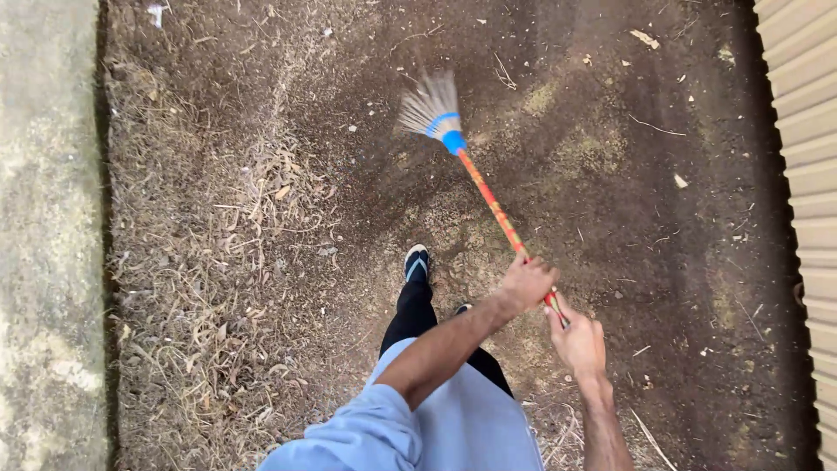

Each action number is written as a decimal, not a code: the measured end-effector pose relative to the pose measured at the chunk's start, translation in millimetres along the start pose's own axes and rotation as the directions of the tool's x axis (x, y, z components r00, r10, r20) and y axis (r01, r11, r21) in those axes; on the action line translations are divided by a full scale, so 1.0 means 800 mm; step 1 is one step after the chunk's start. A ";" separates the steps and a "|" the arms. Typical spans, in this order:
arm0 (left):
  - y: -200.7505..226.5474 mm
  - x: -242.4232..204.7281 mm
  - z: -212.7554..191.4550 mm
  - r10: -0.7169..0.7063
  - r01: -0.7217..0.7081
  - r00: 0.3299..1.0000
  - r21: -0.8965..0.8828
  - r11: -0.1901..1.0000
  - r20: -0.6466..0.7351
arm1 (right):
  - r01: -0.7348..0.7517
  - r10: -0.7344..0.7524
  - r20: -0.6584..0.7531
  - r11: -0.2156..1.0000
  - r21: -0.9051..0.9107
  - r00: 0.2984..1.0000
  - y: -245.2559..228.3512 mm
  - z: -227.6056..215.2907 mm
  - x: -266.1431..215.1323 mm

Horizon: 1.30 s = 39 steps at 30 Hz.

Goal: Sweeping dirt and debris from the ground using a hand rake next to a corrugated metal wall.

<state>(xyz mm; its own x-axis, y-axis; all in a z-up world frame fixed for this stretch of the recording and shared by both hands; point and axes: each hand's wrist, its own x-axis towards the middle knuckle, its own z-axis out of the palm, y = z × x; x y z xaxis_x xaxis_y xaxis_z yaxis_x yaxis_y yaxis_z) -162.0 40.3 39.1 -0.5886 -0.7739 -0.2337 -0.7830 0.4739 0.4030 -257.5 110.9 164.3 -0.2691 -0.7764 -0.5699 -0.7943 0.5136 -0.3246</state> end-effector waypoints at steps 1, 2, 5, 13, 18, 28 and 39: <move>0.006 0.001 0.014 0.000 0.000 1.000 -0.009 1.000 -0.001 | -0.003 0.003 0.000 1.000 -0.009 1.000 0.013 0.010 0.006; 0.013 0.003 0.029 -0.005 0.005 1.000 -0.022 1.000 0.000 | -0.029 0.030 0.015 0.999 -0.038 0.999 0.027 0.018 0.012; 0.012 -0.003 0.058 -0.009 0.015 0.996 -0.060 0.998 0.087 | 0.106 -0.100 0.057 0.985 -0.132 0.993 0.094 0.063 0.045; -0.085 -0.036 0.071 -0.130 0.132 0.991 0.050 0.990 -0.024 | -0.008 0.020 0.145 0.997 -0.083 0.989 0.016 0.142 0.077; -0.239 0.009 0.069 -0.222 0.245 0.967 0.234 0.941 -0.121 | 0.207 -0.203 0.139 0.978 -0.015 0.969 -0.147 0.138 0.120; -0.244 0.038 -0.023 -0.159 0.173 0.983 0.167 0.971 -0.092 | 0.194 -0.192 0.069 0.980 -0.033 0.979 -0.212 0.063 0.108; -0.001 0.005 0.062 0.063 -0.071 0.988 0.055 0.996 0.140 | -0.273 0.276 -0.003 0.950 -0.151 0.961 0.061 0.092 0.034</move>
<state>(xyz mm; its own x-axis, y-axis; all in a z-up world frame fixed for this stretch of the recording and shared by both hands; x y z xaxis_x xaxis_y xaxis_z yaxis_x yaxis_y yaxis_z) -173.9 57.4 -6.0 -0.6592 -0.6758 -0.3297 -0.7488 0.5501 0.3697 -263.7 141.6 77.4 -0.4797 -0.6055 -0.6350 -0.7633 0.6449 -0.0384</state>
